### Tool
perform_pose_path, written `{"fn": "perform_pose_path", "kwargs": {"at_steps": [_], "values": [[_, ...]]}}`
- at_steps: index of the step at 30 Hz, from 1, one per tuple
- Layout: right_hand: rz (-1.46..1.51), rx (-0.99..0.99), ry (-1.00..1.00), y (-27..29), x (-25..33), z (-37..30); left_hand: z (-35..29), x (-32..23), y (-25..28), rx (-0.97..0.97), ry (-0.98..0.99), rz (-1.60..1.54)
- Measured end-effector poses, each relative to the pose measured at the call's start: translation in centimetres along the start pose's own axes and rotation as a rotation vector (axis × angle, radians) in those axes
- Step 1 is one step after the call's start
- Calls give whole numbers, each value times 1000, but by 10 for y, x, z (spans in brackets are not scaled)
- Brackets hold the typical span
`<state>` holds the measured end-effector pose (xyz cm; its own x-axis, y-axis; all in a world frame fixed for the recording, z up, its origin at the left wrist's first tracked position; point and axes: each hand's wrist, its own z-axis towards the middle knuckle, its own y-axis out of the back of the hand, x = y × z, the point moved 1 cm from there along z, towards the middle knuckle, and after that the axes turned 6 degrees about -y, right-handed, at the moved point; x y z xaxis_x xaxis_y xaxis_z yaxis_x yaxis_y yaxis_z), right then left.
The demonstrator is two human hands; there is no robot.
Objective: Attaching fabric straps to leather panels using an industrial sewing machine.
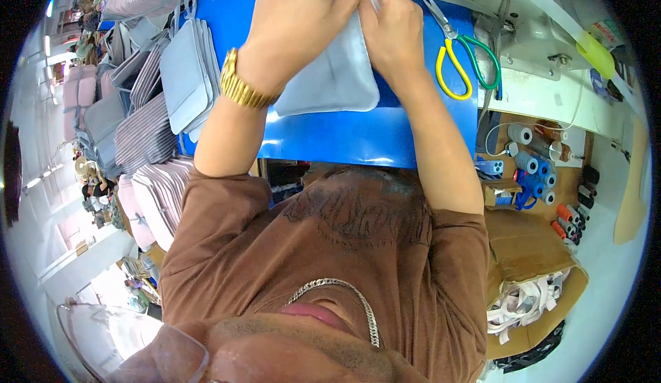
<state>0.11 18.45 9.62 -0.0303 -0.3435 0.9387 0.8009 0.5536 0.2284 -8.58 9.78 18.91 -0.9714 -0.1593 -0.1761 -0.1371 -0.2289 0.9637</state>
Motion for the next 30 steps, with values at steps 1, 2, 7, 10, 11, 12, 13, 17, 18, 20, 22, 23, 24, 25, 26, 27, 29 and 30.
{"fn": "perform_pose_path", "kwargs": {"at_steps": [1, 2, 7, 10, 11, 12, 13, 17, 18, 20, 22, 23, 24, 25, 26, 27, 29, 30], "values": [[75, 46, -6, 0, -1, -4, -16, 7, -13, -40, 38, -175], [77, 47, -11, 3, 2, -10, -34, 11, -19, -35, 39, -175], [256, 214, -39, 8, 2, -8, -121, -6, -66, -349, -243, -158], [329, 254, -129, 11, -1, -9, -132, -4, -72, -371, -310, -75], [302, 270, -154, 13, 3, -8, -133, -4, -67, -384, -371, -68], [275, 286, -179, 13, 6, -9, -134, -4, -60, -382, -373, -69], [273, 280, -182, 10, 4, -9, -130, -8, -47, -373, -377, -78], [440, 259, -180, 5, -1, -7, -111, -3, -9, -307, -417, -22], [410, 257, -166, 5, -1, -6, -105, 1, -5, -284, -452, 14], [395, 260, -156, 5, 2, -4, -96, 12, -1, -272, -446, 9], [379, 259, -147, 4, 2, -3, -87, 23, -2, -327, -532, 110], [402, 268, -154, 4, 0, -2, -83, 27, -1, -318, -535, 123], [425, 277, -160, 4, -1, -1, -79, 31, 0, -315, -536, 121], [427, 276, -161, 3, -1, -1, -76, 35, 2, -307, -553, 131], [438, 276, -148, 2, -1, 0, -72, 38, 3, -299, -569, 140], [449, 277, -134, 2, -1, 0, -67, 41, 4, -289, -587, 151], [433, 290, -169, 5, -2, 1, -61, 46, 8, -240, -571, 157], [417, 305, -202, 7, -2, 1, -58, 48, 10, -193, -554, 163]]}}
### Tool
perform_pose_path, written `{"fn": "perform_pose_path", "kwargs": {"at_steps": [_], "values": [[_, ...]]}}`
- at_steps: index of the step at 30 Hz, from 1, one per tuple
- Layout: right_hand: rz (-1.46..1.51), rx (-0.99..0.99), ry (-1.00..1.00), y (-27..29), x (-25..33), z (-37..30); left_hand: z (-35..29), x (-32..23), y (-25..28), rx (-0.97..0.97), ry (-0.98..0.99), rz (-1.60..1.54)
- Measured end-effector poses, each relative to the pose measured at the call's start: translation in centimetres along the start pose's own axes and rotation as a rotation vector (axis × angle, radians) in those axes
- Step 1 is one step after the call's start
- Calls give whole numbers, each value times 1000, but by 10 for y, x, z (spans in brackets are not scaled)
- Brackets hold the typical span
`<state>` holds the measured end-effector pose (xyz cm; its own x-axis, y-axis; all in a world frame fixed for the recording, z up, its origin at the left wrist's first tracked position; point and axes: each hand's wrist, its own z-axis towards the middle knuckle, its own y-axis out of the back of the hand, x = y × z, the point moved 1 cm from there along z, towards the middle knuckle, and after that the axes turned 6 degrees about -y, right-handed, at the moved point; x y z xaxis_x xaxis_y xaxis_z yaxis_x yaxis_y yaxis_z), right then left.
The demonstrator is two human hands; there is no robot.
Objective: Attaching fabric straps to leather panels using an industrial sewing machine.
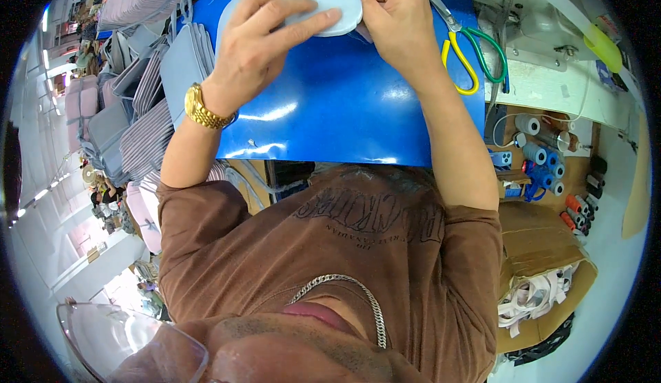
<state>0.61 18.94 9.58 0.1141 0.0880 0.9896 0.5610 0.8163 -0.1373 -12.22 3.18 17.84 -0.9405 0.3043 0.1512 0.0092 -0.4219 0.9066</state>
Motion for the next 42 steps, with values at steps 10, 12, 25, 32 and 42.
{"fn": "perform_pose_path", "kwargs": {"at_steps": [10, 12, 25, 32, 42], "values": [[37, -2, -4, -6, 7, 0, 31, 34, -7, -87, -42, -99], [-20, 2, 9, -9, 11, -1, 24, 35, -11, -235, -143, -59], [-53, -70, -5, -7, 8, 1, 68, -10, 4, 176, 369, -27], [-190, -59, 46, 12, -20, 3, 66, -25, -20, 75, 459, -322], [146, 121, -36, 5, -6, -1, -80, -148, -62, -18, 346, -231]]}}
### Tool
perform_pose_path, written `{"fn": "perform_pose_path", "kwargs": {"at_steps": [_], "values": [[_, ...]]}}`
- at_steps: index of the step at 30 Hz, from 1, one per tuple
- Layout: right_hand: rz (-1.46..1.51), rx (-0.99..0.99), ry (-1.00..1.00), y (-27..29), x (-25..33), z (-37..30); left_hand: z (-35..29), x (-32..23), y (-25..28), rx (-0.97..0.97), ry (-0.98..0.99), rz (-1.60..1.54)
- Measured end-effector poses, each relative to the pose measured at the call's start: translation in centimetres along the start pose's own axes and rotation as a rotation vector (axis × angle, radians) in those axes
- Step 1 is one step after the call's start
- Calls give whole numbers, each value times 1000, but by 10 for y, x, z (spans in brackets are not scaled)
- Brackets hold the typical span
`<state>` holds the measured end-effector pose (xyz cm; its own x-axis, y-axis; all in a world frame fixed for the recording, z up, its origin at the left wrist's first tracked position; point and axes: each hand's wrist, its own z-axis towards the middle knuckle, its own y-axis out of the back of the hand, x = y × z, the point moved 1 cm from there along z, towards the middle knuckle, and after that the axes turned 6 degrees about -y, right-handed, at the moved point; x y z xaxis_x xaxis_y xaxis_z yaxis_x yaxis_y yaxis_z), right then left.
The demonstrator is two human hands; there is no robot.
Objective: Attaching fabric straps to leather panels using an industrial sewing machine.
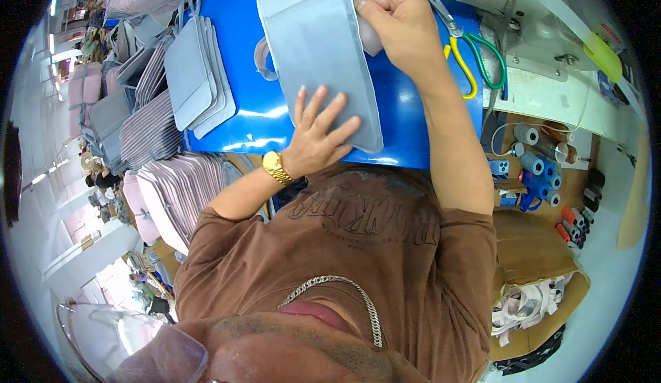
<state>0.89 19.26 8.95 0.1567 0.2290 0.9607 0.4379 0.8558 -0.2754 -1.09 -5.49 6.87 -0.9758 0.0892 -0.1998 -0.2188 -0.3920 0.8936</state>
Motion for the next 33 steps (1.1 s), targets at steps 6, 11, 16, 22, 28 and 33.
{"fn": "perform_pose_path", "kwargs": {"at_steps": [6, 11, 16, 22, 28, 33], "values": [[9, -4, -23, 7, -5, 2, 27, -30, 47, -46, -210, -145], [27, 47, -36, 12, -6, 9, 67, -48, 82, 20, -205, -103], [73, 69, -55, 10, -1, 7, 83, -31, 88, 58, -212, -98], [62, 68, -59, 4, 4, 4, 95, -6, 93, 106, -229, -28], [67, 59, -14, 3, 3, 7, 107, 23, 92, 54, -256, 42], [1, 56, 15, 5, 2, 8, 117, 46, 89, 26, -278, 56]]}}
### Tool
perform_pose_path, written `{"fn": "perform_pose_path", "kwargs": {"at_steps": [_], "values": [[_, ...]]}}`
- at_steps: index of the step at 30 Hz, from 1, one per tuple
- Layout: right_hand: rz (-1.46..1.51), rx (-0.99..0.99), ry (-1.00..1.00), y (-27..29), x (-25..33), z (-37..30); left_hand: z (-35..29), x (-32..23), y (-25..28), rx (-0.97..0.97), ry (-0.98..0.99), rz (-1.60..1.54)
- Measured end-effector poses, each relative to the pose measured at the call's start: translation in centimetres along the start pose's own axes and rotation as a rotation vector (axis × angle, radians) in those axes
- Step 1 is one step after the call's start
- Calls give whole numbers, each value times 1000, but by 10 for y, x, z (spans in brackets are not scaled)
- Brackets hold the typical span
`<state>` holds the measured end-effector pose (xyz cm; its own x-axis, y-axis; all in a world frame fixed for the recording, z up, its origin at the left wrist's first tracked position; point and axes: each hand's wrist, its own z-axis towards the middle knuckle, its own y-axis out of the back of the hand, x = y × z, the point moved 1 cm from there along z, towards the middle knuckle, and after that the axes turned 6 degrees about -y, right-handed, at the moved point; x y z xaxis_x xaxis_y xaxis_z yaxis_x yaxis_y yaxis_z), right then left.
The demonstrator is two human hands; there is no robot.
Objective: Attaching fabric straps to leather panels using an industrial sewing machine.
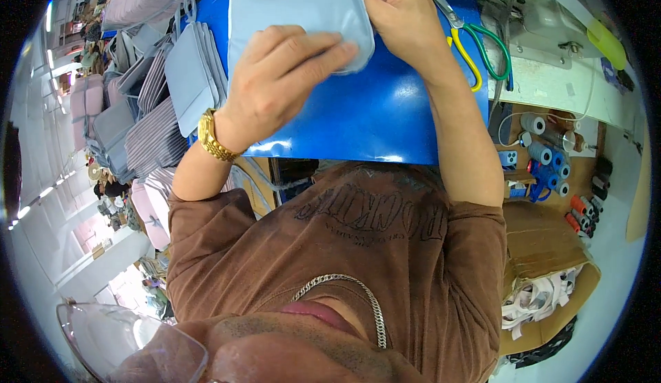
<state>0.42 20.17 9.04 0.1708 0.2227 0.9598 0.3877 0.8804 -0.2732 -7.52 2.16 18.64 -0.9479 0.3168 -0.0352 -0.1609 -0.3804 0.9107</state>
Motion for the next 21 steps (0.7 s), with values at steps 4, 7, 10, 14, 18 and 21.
{"fn": "perform_pose_path", "kwargs": {"at_steps": [4, 7, 10, 14, 18, 21], "values": [[-64, -10, 32, -2, 5, -2, 3, 20, -4, -11, -39, 81], [-98, -16, 60, -4, 5, -2, 3, 36, -5, -19, -70, 126], [-95, -19, 68, -5, 6, -1, 3, 51, -8, 82, -69, 178], [-206, -59, 62, -5, 9, -2, 15, 58, -10, -43, -31, 104], [-199, -84, 56, -3, 6, 2, 11, 66, -19, -58, 39, 113], [-208, -54, 60, -7, 6, 0, -14, 106, -65, -439, -202, 80]]}}
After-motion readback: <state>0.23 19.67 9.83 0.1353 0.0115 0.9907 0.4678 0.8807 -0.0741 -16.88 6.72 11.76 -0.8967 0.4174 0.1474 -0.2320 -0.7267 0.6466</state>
